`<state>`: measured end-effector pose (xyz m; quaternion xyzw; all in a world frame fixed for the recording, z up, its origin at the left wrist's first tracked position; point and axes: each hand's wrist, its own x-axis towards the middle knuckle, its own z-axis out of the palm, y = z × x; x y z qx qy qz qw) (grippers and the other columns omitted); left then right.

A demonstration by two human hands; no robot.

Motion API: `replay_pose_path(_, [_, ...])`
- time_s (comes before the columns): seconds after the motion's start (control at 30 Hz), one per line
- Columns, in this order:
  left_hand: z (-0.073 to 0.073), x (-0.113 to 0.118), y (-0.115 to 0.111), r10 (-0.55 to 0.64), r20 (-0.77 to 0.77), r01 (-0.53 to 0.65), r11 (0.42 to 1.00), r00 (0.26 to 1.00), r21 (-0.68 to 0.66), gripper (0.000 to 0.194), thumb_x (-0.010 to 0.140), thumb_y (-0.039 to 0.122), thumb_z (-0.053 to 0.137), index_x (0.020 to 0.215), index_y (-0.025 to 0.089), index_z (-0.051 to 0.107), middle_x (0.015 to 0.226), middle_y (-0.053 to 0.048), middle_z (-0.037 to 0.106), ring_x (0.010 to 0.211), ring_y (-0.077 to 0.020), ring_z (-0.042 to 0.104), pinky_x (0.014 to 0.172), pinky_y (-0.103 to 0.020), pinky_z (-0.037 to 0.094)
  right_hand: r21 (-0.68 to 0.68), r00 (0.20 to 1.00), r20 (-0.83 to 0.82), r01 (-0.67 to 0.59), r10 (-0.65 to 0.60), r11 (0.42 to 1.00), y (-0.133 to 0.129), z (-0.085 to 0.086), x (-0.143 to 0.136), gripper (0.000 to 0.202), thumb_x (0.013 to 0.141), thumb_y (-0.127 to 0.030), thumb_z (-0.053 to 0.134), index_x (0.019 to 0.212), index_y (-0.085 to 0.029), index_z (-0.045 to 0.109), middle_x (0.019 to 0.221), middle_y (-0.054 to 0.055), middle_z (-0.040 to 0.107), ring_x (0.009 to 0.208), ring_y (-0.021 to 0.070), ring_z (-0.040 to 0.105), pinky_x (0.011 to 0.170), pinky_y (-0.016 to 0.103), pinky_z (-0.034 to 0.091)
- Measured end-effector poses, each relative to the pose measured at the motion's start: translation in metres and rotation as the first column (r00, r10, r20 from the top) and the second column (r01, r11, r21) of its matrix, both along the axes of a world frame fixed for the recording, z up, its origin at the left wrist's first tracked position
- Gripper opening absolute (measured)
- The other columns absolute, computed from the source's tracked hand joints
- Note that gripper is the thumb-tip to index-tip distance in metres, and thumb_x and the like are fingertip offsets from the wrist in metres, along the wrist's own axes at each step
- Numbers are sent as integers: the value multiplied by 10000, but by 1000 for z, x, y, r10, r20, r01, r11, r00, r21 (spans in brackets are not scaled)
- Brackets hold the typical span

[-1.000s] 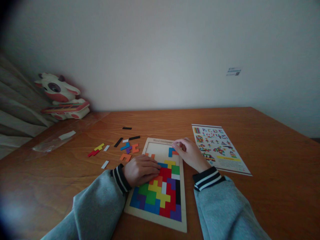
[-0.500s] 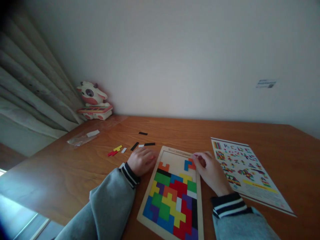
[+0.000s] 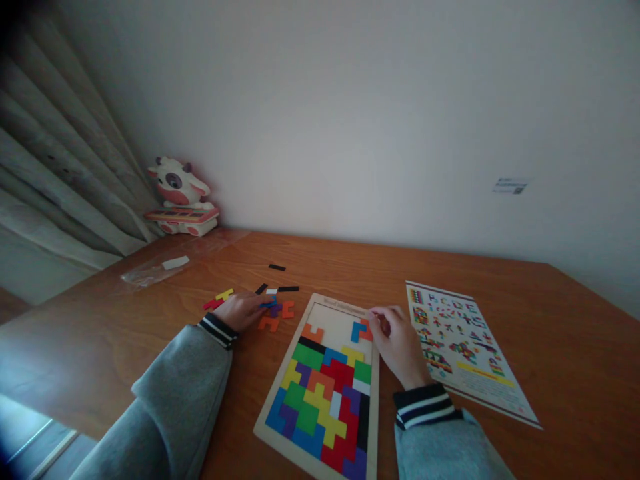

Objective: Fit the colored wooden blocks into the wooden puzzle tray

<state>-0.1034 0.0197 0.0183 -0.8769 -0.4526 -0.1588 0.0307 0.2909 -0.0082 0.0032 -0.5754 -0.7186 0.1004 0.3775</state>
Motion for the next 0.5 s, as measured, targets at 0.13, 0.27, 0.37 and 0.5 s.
replay_pose_path(0.13, [-2,6,0,21,16,-21,1000,1000,20,306,865,157,513,1112,228,679,990,-41,746,873,-181,710,817,-293,574,12,1000,-12,7,-7,1000,-2,5,-1,313,953,-438,461,971,-186,646,907,84,619,761,209,592,711,360,488])
replay_pose_path(0.27, [0,22,-3,10,159,-32,990,987,137,270,896,177,499,1097,207,677,1031,-58,741,919,-188,708,845,-307,579,26,999,-42,-19,20,999,-2,6,-2,297,954,-441,466,964,-203,644,926,86,625,821,219,605,741,355,498])
replay_pose_path(0.37, [3,44,-11,-117,332,42,974,936,222,248,942,209,495,1122,202,666,1034,-63,734,923,-154,704,846,-261,577,12,993,-79,-90,91,996,-5,8,-6,275,952,-433,483,982,-211,644,940,79,632,774,202,602,686,331,503])
replay_pose_path(0.5, [6,79,-26,-357,305,248,906,883,342,186,958,202,526,1054,194,686,960,-63,736,867,-154,695,815,-281,573,2,964,-98,-247,246,969,-14,19,-18,243,945,-410,509,1005,-225,654,982,77,658,800,198,618,713,330,521])
